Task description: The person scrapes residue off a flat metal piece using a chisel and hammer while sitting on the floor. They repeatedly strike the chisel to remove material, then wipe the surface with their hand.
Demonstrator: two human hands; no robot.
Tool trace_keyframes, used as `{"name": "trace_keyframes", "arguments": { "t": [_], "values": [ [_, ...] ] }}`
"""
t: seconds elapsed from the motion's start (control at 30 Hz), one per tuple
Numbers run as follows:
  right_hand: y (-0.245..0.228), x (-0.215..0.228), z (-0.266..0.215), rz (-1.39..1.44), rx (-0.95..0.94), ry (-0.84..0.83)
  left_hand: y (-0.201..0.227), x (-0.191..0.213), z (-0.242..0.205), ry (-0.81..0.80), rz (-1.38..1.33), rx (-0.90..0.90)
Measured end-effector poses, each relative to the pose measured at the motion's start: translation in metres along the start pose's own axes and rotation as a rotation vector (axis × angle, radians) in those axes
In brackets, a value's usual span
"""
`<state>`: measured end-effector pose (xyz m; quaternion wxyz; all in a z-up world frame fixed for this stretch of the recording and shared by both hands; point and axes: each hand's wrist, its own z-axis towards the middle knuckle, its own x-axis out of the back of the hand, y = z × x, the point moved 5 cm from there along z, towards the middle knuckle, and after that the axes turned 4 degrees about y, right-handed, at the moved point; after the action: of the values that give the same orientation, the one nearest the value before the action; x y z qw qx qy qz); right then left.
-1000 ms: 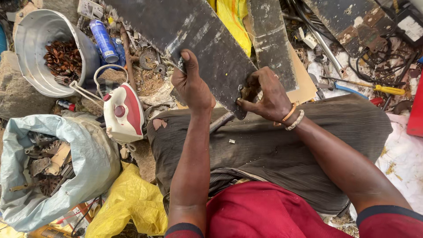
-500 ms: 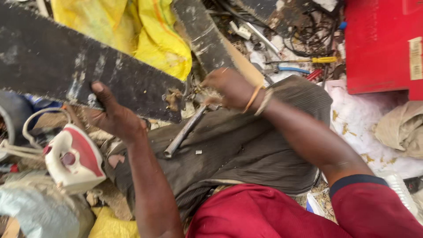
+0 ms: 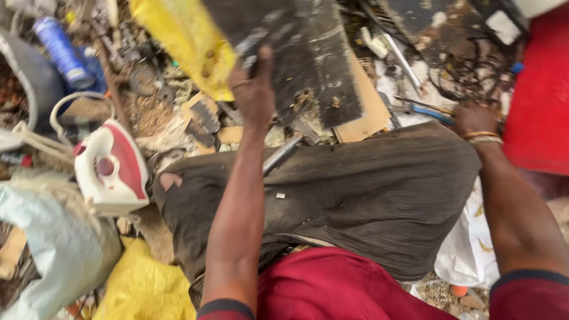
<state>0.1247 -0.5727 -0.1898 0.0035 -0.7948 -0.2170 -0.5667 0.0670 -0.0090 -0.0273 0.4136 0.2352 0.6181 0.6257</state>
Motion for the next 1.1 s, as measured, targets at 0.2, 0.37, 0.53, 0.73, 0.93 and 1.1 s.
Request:
{"name": "trace_keyframes", "arguments": {
  "t": [0.2, 0.37, 0.53, 0.73, 0.93, 1.1],
  "values": [
    [0.026, 0.148, -0.033, -0.01, 0.001, -0.153, -0.004, 0.008, 0.005, -0.095, 0.12, 0.082],
    [-0.056, 0.283, -0.054, -0.203, 0.226, -0.239, -0.009, 0.016, -0.002, -0.164, 0.254, 0.335],
    [-0.157, 0.363, -0.052, -0.263, 0.451, -0.162, 0.016, 0.013, -0.01, -0.199, 0.185, -0.028],
    [-0.202, 0.363, 0.009, -0.05, 0.522, -0.018, 0.005, 0.022, -0.019, -0.193, 0.246, 0.169],
    [-0.203, 0.328, 0.065, 0.041, 0.551, -0.115, -0.003, 0.023, -0.025, -0.233, 0.202, 0.172],
    [-0.223, 0.324, 0.082, 0.107, 0.613, -0.104, -0.005, 0.025, -0.025, -0.257, 0.182, 0.164]
  ]
}}
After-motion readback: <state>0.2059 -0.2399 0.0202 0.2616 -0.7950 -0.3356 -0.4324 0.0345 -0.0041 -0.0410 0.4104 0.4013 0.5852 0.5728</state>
